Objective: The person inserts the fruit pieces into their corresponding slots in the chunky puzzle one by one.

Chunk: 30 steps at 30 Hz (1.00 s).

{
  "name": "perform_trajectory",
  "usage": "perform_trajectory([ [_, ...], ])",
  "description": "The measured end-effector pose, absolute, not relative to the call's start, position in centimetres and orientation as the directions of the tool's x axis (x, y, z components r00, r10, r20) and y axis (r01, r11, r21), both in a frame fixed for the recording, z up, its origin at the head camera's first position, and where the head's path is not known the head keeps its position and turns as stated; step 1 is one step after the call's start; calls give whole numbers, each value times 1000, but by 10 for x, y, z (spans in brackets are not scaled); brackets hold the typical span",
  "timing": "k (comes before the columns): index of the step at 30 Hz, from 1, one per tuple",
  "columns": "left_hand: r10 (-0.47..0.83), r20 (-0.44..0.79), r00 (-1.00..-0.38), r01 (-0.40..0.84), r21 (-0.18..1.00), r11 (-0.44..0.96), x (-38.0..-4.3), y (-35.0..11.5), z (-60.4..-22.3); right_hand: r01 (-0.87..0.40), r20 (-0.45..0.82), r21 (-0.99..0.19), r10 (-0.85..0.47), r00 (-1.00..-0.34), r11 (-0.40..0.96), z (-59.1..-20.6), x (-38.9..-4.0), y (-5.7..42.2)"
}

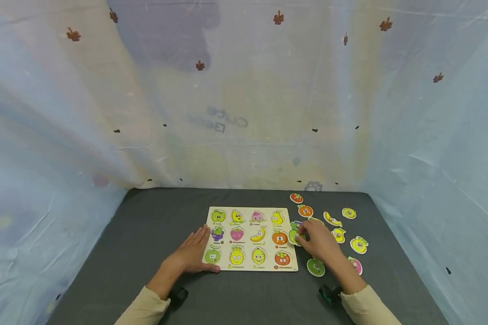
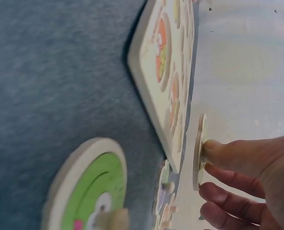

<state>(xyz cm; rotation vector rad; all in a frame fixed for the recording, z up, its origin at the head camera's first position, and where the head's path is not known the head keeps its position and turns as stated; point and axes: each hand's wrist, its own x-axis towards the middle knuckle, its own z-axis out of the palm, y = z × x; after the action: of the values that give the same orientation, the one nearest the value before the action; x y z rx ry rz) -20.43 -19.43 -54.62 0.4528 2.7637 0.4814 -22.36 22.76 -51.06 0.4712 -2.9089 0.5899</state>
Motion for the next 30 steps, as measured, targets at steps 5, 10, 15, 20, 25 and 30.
perform_trajectory([
  [5,344,-242,-907,238,379,894,-203,-191,-540,-339,198,-363,-284,-938,868,-511,-228,220],
  [10,330,-238,-913,230,366,902,-202,-188,-537,-363,221,-368,-298,-929,856,-513,-232,211],
  [15,332,-231,-915,233,368,900,-203,-188,-537,-411,249,-356,-338,-907,839,-511,-237,205],
  [20,334,-227,-915,242,356,903,-203,-191,-538,-455,248,-363,-386,-888,813,-511,-243,196],
  [25,342,-219,-914,249,363,898,-202,-191,-538,-484,242,-363,-421,-874,796,-514,-246,184],
  [30,352,-213,-912,254,381,889,-202,-190,-539,-533,276,-346,-459,-844,772,-514,-250,171],
])
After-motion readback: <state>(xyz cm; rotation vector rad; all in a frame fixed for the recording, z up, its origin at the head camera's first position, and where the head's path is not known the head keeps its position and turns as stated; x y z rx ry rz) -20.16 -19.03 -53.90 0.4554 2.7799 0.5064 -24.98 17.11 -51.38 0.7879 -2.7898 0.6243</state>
